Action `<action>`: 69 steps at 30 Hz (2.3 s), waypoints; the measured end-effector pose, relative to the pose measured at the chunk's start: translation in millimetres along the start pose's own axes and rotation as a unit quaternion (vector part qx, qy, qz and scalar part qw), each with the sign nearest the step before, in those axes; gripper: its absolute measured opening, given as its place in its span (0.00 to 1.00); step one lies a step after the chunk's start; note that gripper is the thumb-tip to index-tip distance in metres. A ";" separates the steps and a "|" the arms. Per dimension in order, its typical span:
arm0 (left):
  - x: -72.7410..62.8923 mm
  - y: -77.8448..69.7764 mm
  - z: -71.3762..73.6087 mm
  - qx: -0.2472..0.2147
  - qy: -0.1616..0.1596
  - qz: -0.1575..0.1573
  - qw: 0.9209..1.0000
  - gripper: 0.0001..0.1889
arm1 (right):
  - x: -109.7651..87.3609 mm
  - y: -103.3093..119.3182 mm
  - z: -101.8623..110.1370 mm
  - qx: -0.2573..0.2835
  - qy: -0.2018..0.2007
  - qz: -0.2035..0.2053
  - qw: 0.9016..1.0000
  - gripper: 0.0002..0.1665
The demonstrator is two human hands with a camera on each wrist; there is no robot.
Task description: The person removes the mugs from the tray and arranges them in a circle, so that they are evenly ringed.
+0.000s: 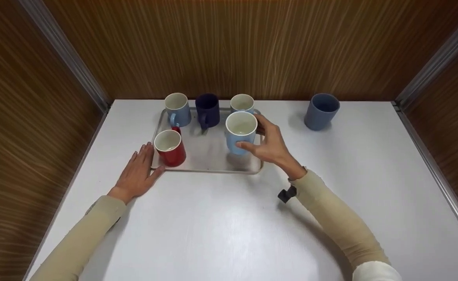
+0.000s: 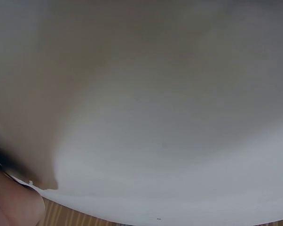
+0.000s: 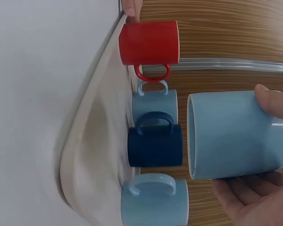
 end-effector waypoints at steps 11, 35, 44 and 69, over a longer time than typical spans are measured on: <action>-2.2 -1.1 -0.6 -0.003 0.006 -0.003 1.000 0.50 | -5.1 0.2 48.4 -0.025 -0.027 -0.008 0.999 0.49; -1.9 1.7 0.0 -0.007 -0.009 -0.008 1.000 0.49 | -14.7 -12.3 161.1 -0.107 -0.141 -0.030 0.984 0.44; -0.9 1.7 -3.5 -0.016 -0.006 -0.008 1.000 0.50 | -29.1 -25.6 206.8 -0.127 -0.185 -0.082 0.971 0.43; -2.2 1.2 1.5 -0.004 -0.013 -0.005 1.000 0.49 | -45.2 -67.6 290.2 -0.160 -0.268 -0.177 0.933 0.48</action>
Point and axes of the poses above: each hand's wrist, its own x-axis towards the middle knuckle, its own z-axis out of the back of the hand, y = z × x, the point moved 8 cm from there along x, towards the middle knuckle, and after that the axes turned 8 degrees about -z, right-handed, at the moved point
